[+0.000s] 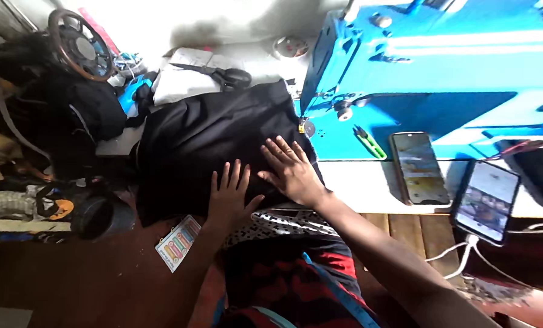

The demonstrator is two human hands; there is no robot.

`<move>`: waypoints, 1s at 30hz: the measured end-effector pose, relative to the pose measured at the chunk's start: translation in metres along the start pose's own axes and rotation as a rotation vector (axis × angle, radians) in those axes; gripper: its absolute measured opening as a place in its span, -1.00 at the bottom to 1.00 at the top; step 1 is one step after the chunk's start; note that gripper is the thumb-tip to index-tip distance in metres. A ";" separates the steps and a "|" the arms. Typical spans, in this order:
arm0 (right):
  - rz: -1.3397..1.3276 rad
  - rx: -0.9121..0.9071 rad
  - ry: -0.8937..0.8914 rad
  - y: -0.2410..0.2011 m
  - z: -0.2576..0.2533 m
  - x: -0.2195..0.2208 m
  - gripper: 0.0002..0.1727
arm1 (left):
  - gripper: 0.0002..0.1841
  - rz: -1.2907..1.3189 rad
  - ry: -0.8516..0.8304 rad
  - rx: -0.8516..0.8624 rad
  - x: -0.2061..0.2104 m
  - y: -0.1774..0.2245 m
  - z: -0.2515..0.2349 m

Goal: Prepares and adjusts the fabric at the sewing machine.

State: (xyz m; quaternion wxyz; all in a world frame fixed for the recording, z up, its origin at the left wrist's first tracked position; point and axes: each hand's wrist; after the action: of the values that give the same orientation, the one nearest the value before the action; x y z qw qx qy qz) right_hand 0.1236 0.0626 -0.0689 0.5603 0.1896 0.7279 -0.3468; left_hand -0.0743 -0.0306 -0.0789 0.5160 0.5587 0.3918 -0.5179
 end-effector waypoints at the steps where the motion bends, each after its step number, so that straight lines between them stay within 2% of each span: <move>1: -0.001 -0.015 0.001 0.001 0.012 -0.003 -0.24 | -0.10 -0.005 -0.023 -0.008 -0.001 0.001 0.000; 6: -0.015 0.128 -0.007 0.028 0.069 -0.016 -0.30 | -0.12 0.040 -0.139 -0.039 -0.023 0.005 -0.002; 9: -0.048 0.182 -0.015 0.054 0.092 -0.027 -0.37 | -0.21 0.049 0.067 0.003 -0.032 0.012 -0.027; 11: -0.050 0.184 -0.006 0.069 0.100 -0.029 -0.41 | -0.22 0.045 0.065 0.039 -0.039 0.027 -0.054; 17: -0.079 0.073 0.073 0.078 0.091 -0.030 -0.53 | -0.23 0.096 -0.053 0.156 -0.018 0.060 -0.120; 22: -0.079 -0.052 0.090 0.084 0.079 -0.023 -0.53 | -0.14 0.063 -0.096 0.158 -0.007 0.056 -0.124; 30: -0.044 -0.081 0.159 0.083 0.080 -0.015 -0.59 | -0.07 0.044 -0.109 0.225 -0.010 0.046 -0.125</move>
State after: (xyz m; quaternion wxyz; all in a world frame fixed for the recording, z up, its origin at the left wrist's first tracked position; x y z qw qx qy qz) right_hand 0.2381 0.0634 -0.0891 0.5002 0.1777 0.7874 -0.3133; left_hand -0.0093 0.0861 -0.0698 0.4820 0.5926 0.2903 -0.5764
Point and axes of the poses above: each hand's wrist, its own z-axis away from the middle knuckle, its own x-axis out of the palm, y = z × x, and after that the axes turned 9 degrees about -y, right-handed
